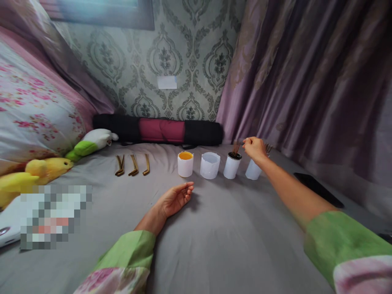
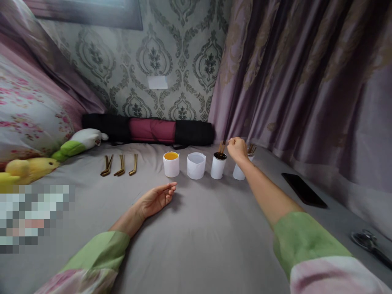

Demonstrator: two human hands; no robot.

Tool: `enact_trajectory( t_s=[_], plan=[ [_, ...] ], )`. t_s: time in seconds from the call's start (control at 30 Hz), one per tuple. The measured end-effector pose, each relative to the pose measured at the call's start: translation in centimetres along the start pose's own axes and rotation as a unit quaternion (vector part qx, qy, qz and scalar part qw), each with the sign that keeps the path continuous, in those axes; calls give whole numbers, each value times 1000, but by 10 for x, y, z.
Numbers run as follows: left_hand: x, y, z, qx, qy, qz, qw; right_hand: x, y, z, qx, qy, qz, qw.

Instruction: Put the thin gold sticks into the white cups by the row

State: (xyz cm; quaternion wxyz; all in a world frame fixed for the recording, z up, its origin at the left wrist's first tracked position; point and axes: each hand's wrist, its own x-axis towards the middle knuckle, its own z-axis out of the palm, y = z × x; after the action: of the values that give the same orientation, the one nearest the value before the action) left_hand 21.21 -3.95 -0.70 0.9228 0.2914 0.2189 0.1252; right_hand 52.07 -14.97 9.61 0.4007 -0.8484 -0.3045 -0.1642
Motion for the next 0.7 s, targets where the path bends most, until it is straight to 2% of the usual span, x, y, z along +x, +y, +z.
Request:
enact_trajectory(
  t_s=[0.27, 0.37, 0.5, 0.7],
  plan=[
    [1, -1, -2, -4, 1, 2, 1000, -4, 1, -2, 73, 19, 17, 997],
    [1, -1, -2, -5, -1, 2, 1000, -9, -1, -3, 126, 22, 47, 991],
    [1, -1, -2, -7, -3, 3, 1000, -24, -10, -9, 216, 20, 94, 972],
    [0, -1, 0, -16, -6, 5, 1000, -56, -24, -20, 344, -12, 126, 931]
  ],
)
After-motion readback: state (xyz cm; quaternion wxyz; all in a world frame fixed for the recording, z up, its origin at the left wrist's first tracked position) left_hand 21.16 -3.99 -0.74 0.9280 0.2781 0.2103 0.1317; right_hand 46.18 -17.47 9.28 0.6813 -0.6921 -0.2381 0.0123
